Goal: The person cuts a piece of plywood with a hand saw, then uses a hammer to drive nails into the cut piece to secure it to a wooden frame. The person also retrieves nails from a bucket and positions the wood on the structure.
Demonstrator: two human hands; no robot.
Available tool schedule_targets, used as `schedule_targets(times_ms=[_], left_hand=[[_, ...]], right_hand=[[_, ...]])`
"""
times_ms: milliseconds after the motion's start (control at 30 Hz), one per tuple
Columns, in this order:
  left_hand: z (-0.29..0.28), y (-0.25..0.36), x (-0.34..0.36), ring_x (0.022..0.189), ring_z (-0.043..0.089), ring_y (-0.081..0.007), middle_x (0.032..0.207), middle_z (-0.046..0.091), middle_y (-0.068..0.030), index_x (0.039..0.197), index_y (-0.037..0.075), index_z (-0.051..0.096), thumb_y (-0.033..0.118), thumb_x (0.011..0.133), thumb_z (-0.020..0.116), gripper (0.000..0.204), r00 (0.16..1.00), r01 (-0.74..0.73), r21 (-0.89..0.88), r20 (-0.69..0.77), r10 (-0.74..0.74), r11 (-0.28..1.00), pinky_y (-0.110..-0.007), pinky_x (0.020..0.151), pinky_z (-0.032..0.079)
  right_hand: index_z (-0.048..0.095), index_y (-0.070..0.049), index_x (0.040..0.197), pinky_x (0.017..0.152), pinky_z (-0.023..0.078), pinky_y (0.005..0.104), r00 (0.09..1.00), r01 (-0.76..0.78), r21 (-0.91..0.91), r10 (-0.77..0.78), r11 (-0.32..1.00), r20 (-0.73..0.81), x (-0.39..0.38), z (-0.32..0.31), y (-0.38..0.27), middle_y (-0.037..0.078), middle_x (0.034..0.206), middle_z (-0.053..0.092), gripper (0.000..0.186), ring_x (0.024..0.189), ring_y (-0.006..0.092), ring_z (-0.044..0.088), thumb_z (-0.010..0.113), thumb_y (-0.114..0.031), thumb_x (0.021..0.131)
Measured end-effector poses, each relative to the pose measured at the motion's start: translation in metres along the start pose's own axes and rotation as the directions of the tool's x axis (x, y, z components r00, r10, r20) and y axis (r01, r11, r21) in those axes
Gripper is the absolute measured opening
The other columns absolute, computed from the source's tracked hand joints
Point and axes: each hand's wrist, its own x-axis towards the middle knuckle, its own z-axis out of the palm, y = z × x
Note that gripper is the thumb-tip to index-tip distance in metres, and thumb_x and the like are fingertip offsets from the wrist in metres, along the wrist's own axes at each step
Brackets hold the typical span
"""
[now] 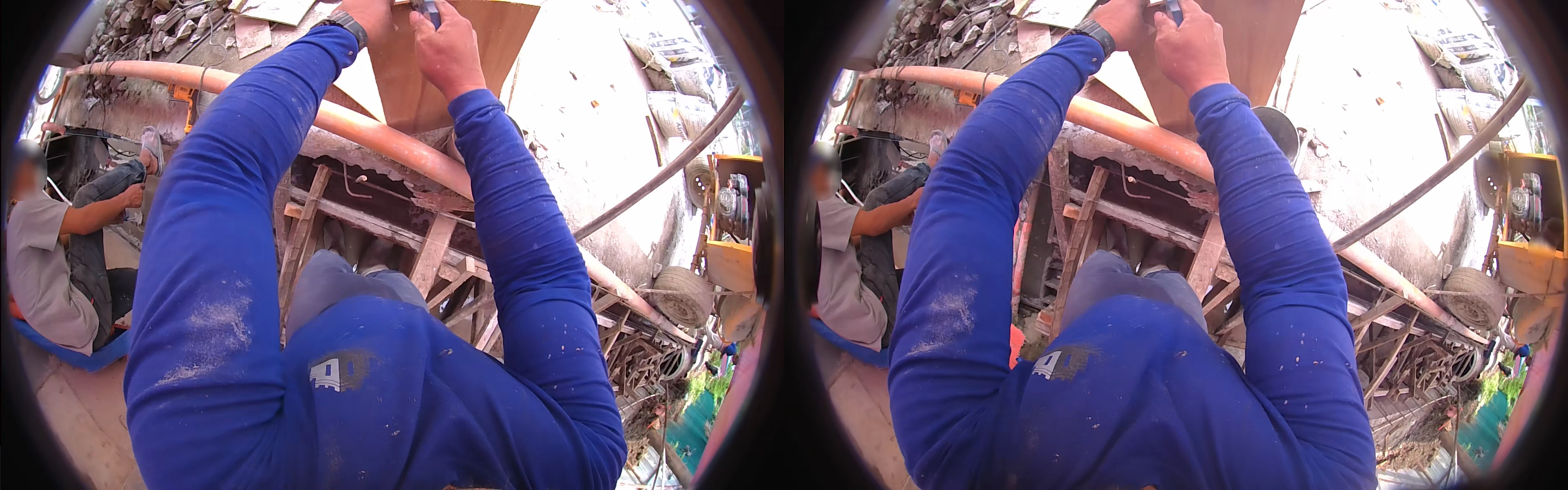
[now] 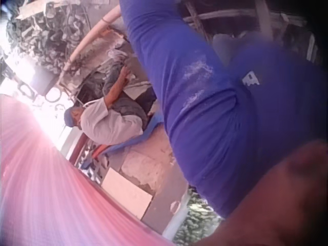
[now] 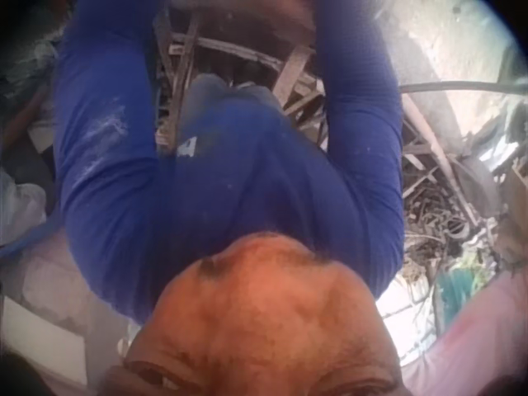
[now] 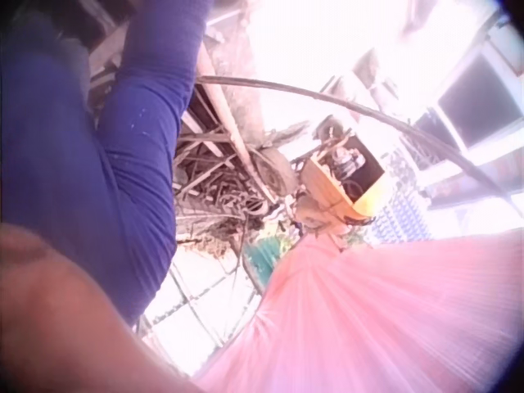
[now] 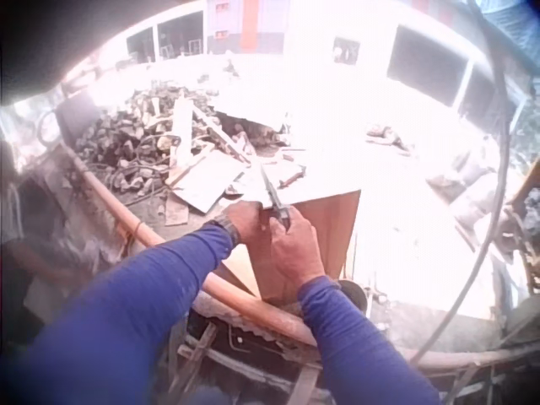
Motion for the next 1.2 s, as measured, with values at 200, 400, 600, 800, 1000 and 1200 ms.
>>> schedule_targets(times_ms=[200, 400, 600, 800, 1000, 1200], left_hand=[[0.012, -0.050, 0.023, 0.125, 0.069, -0.0361, 0.136, 0.071, -0.0166, 0.139, 0.010, 0.066, 0.037, 0.090, 0.078, 0.057, 0.993, 0.086, 0.143, 0.066, -0.096, 0.986, -0.047, 0.105, 0.057], [0.030, -0.026, 0.024, 0.108, 0.074, -0.0428, 0.110, 0.076, -0.0277, 0.113, 0.001, 0.075, 0.031, 0.090, 0.076, 0.038, 0.998, 0.011, -0.009, -0.067, -0.011, 1.000, -0.052, 0.094, 0.059], [0.005, -0.050, 0.022, 0.111, 0.072, -0.0440, 0.115, 0.075, -0.0273, 0.115, 0.000, 0.076, 0.028, 0.088, 0.074, 0.039, 0.999, -0.006, 0.002, 0.048, 0.006, 1.000, -0.051, 0.097, 0.058], [0.007, -0.037, 0.017, 0.115, 0.072, -0.0420, 0.120, 0.074, -0.0277, 0.116, -0.001, 0.075, 0.018, 0.089, 0.063, 0.035, 0.997, 0.067, 0.038, 0.034, -0.069, 0.997, -0.049, 0.099, 0.058], [0.023, -0.032, 0.006, 0.110, 0.075, -0.0362, 0.117, 0.077, -0.0207, 0.121, 0.006, 0.073, 0.029, 0.091, 0.071, 0.038, 1.000, 0.021, 0.075, 0.002, -0.021, 0.997, -0.047, 0.095, 0.060], [-0.029, -0.005, -0.004, 0.116, 0.073, -0.0363, 0.123, 0.077, -0.0171, 0.128, 0.009, 0.071, 0.031, 0.090, 0.077, 0.044, 0.984, 0.061, 0.253, 0.149, -0.101, 0.966, -0.049, 0.099, 0.058]], right_hand=[[0.058, 0.002, 0.147, 0.091, 0.056, 0.0396, 0.965, -0.220, 0.067, 0.207, 0.973, 0.164, -0.189, -0.077, -0.032, 0.016, 0.115, 0.076, 0.047, 0.099, 0.0271, 0.074, 0.063, -0.016, 0.104], [0.066, -0.002, 0.132, 0.076, 0.054, 0.0442, 0.997, -0.061, -0.048, 0.063, 0.997, 0.041, -0.059, -0.018, -0.014, 0.020, 0.084, 0.070, 0.035, 0.075, 0.0346, 0.071, 0.065, -0.017, 0.101], [0.066, 0.001, 0.132, 0.081, 0.055, 0.0435, 0.998, -0.045, 0.033, 0.043, 0.998, 0.041, -0.073, -0.016, -0.022, 0.022, 0.089, 0.072, 0.037, 0.080, 0.0329, 0.071, 0.066, -0.016, 0.100], [0.065, 0.002, 0.136, 0.081, 0.054, 0.0399, 0.936, -0.330, 0.107, 0.311, 0.938, 0.163, -0.213, -0.096, -0.031, 0.016, 0.095, 0.074, 0.038, 0.083, 0.0227, 0.067, 0.066, -0.015, 0.102], [0.071, 0.002, 0.122, 0.077, 0.054, 0.0422, 0.993, -0.040, 0.046, 0.035, 0.998, 0.113, 0.012, 0.006, 0.003, 0.018, 0.084, 0.071, 0.030, 0.077, 0.0281, 0.067, 0.066, -0.019, 0.102], [0.068, -0.001, 0.134, 0.094, 0.055, 0.0431, 0.996, 0.020, 0.138, -0.032, 0.990, 0.082, 0.007, 0.025, 0.020, 0.020, 0.107, 0.076, 0.038, 0.101, 0.0332, 0.074, 0.066, -0.024, 0.104]])
